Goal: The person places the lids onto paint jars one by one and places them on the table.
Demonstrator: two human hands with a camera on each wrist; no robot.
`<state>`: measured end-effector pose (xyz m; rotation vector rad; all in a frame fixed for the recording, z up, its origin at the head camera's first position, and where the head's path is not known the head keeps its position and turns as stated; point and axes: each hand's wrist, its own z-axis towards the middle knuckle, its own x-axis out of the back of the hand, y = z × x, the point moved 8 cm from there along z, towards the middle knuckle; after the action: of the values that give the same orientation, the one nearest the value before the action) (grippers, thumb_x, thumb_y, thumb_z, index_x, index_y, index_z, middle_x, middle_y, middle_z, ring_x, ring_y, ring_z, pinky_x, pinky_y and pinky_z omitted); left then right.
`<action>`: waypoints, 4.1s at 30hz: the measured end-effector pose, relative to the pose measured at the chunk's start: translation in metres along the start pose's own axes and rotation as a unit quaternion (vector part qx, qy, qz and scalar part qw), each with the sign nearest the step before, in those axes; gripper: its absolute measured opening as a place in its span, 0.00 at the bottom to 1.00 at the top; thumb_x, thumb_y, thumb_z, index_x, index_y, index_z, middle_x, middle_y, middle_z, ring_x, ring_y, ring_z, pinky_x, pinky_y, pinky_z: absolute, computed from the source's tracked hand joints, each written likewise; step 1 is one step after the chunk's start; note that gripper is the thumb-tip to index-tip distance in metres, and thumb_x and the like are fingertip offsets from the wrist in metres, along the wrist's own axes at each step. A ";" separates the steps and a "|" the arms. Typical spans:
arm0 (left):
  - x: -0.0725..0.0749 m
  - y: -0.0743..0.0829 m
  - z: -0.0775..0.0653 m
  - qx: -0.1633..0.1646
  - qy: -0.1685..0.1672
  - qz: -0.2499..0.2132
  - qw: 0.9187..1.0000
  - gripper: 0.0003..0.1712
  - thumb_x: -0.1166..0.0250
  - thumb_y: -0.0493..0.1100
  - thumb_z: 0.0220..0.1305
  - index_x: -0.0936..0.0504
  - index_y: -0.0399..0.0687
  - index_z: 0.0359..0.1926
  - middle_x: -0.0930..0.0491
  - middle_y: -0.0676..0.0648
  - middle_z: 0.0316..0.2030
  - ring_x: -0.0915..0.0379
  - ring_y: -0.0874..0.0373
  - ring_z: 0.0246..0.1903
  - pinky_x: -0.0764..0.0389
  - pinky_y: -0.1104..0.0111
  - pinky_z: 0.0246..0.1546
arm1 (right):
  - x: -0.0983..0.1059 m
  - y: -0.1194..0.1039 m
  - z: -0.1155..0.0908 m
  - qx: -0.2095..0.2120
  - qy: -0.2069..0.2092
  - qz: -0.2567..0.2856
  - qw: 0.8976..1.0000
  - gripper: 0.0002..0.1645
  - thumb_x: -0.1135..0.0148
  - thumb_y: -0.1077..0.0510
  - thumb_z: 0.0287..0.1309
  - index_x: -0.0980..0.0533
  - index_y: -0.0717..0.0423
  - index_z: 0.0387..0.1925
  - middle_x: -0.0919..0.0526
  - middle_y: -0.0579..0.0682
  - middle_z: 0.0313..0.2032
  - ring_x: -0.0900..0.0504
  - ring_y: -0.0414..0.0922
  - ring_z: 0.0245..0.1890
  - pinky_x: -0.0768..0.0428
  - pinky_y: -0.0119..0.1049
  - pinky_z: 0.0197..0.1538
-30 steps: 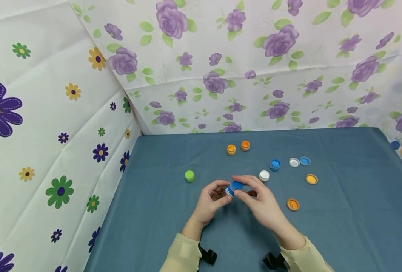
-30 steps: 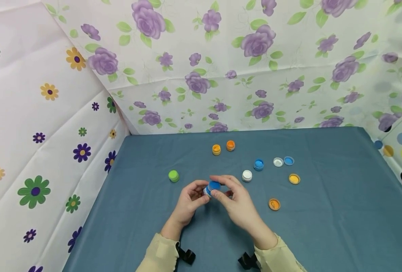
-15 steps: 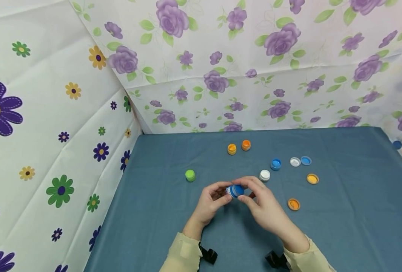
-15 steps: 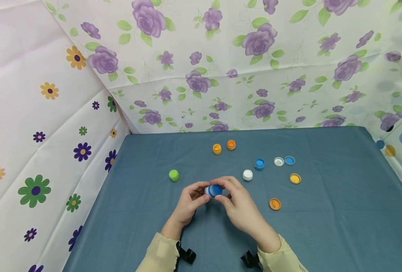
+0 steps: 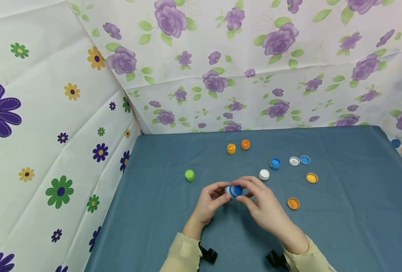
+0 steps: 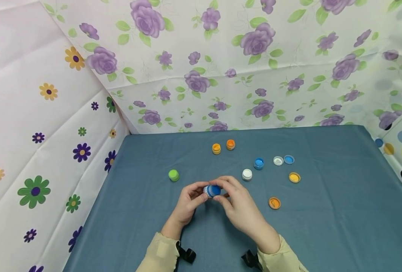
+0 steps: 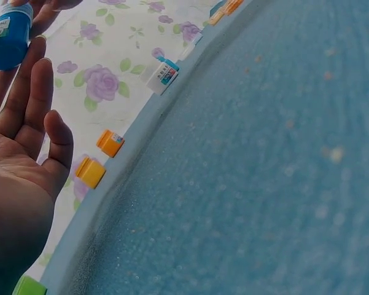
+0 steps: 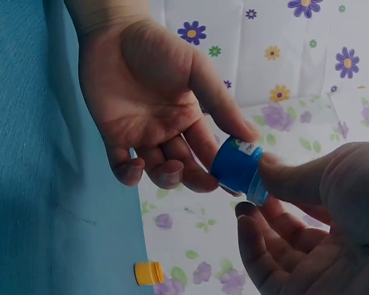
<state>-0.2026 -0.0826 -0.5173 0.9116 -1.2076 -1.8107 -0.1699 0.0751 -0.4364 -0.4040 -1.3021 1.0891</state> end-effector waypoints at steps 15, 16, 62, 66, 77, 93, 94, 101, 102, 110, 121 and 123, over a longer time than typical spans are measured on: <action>-0.004 0.004 0.001 -0.025 -0.032 0.007 0.999 0.23 0.33 0.42 0.78 0.19 0.24 0.60 0.13 0.54 0.47 0.18 0.63 0.42 0.15 0.68 0.44 | 0.007 -0.001 0.000 -0.031 0.029 -0.137 0.990 0.16 0.23 0.40 0.64 0.17 0.43 0.43 0.18 0.36 0.37 0.24 0.38 0.40 0.21 0.41 0.39; -0.005 0.004 0.001 -0.023 -0.033 0.008 0.999 0.23 0.33 0.42 0.78 0.19 0.24 0.60 0.13 0.54 0.47 0.18 0.63 0.42 0.14 0.67 0.43 | 0.007 -0.002 0.000 -0.029 0.029 -0.135 0.990 0.16 0.23 0.40 0.63 0.17 0.43 0.43 0.18 0.36 0.37 0.24 0.38 0.40 0.21 0.41 0.40; -0.007 0.003 -0.001 -0.020 -0.043 -0.001 0.999 0.25 0.32 0.42 0.77 0.19 0.22 0.60 0.13 0.55 0.48 0.19 0.64 0.41 0.17 0.71 0.41 | 0.008 0.000 -0.006 -0.066 0.002 -0.175 0.982 0.24 0.39 0.31 0.74 0.22 0.37 0.26 0.27 0.36 0.23 0.29 0.36 0.24 0.28 0.35 0.27; -0.005 0.002 0.000 -0.018 -0.031 0.003 0.999 0.24 0.31 0.41 0.76 0.19 0.23 0.60 0.13 0.54 0.49 0.19 0.64 0.42 0.17 0.72 0.42 | 0.010 0.003 -0.009 -0.082 -0.009 -0.166 0.983 0.34 0.50 0.29 0.79 0.31 0.39 0.17 0.36 0.39 0.17 0.38 0.38 0.15 0.37 0.35 0.20; -0.002 0.004 0.001 -0.018 -0.021 0.006 1.000 0.24 0.32 0.42 0.76 0.19 0.23 0.60 0.12 0.53 0.49 0.18 0.63 0.42 0.13 0.65 0.45 | 0.019 0.004 -0.007 -0.042 0.013 -0.119 0.992 0.20 0.36 0.42 0.78 0.18 0.45 0.62 0.15 0.41 0.45 0.19 0.36 0.38 0.18 0.37 0.36; -0.001 0.000 0.000 -0.018 -0.025 -0.018 0.999 0.31 0.28 0.46 0.75 0.23 0.18 0.59 0.12 0.55 0.48 0.20 0.64 0.41 0.19 0.72 0.42 | 0.009 -0.005 -0.008 0.064 -0.009 -0.104 0.993 0.30 0.21 0.57 0.63 0.19 0.43 0.65 0.16 0.41 0.54 0.14 0.41 0.48 0.13 0.40 0.46; -0.001 0.000 0.000 -0.019 -0.026 -0.018 0.999 0.31 0.28 0.46 0.75 0.23 0.18 0.59 0.12 0.55 0.48 0.20 0.64 0.41 0.19 0.72 0.42 | 0.009 -0.005 -0.008 0.059 -0.008 -0.105 0.993 0.29 0.21 0.56 0.63 0.19 0.43 0.64 0.16 0.40 0.53 0.15 0.40 0.47 0.14 0.40 0.46; -0.003 0.002 -0.001 -0.019 -0.029 -0.006 0.999 0.30 0.27 0.46 0.74 0.21 0.20 0.59 0.13 0.55 0.48 0.19 0.64 0.41 0.17 0.71 0.42 | 0.008 0.002 -0.005 -0.009 -0.008 -0.118 0.993 0.22 0.22 0.46 0.65 0.17 0.44 0.58 0.17 0.36 0.40 0.18 0.37 0.40 0.19 0.38 0.38; -0.003 0.002 -0.001 -0.019 -0.031 -0.003 0.999 0.29 0.28 0.45 0.74 0.21 0.21 0.59 0.13 0.55 0.48 0.20 0.64 0.41 0.17 0.71 0.42 | 0.008 0.002 -0.005 -0.020 -0.008 -0.120 0.993 0.21 0.23 0.44 0.66 0.16 0.44 0.56 0.17 0.35 0.39 0.18 0.37 0.38 0.20 0.37 0.37; -0.005 0.003 -0.001 -0.019 -0.033 0.006 0.999 0.29 0.28 0.47 0.74 0.21 0.22 0.59 0.13 0.57 0.45 0.21 0.65 0.39 0.17 0.71 0.39 | 0.004 0.008 -0.004 -0.088 -0.024 -0.137 0.986 0.28 0.45 0.26 0.74 0.23 0.39 0.28 0.28 0.36 0.22 0.28 0.37 0.21 0.29 0.35 0.25; -0.002 0.002 0.000 -0.013 -0.015 0.004 1.000 0.29 0.27 0.47 0.74 0.20 0.24 0.59 0.13 0.54 0.47 0.21 0.63 0.41 0.19 0.71 0.40 | 0.019 0.006 -0.007 -0.070 0.031 -0.114 0.991 0.22 0.43 0.37 0.80 0.20 0.38 0.29 0.26 0.36 0.22 0.30 0.36 0.19 0.28 0.34 0.24; -0.001 0.002 0.000 -0.018 -0.015 -0.001 1.000 0.27 0.28 0.45 0.74 0.20 0.23 0.59 0.13 0.54 0.47 0.21 0.63 0.41 0.18 0.71 0.40 | 0.022 0.005 -0.006 -0.051 0.040 -0.109 0.992 0.12 0.38 0.41 0.79 0.16 0.40 0.42 0.19 0.37 0.31 0.25 0.34 0.26 0.23 0.35 0.29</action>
<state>-0.2017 -0.0827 -0.5154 0.8676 -1.1893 -1.8479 -0.1692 0.0973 -0.4293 -0.3692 -1.3009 0.8183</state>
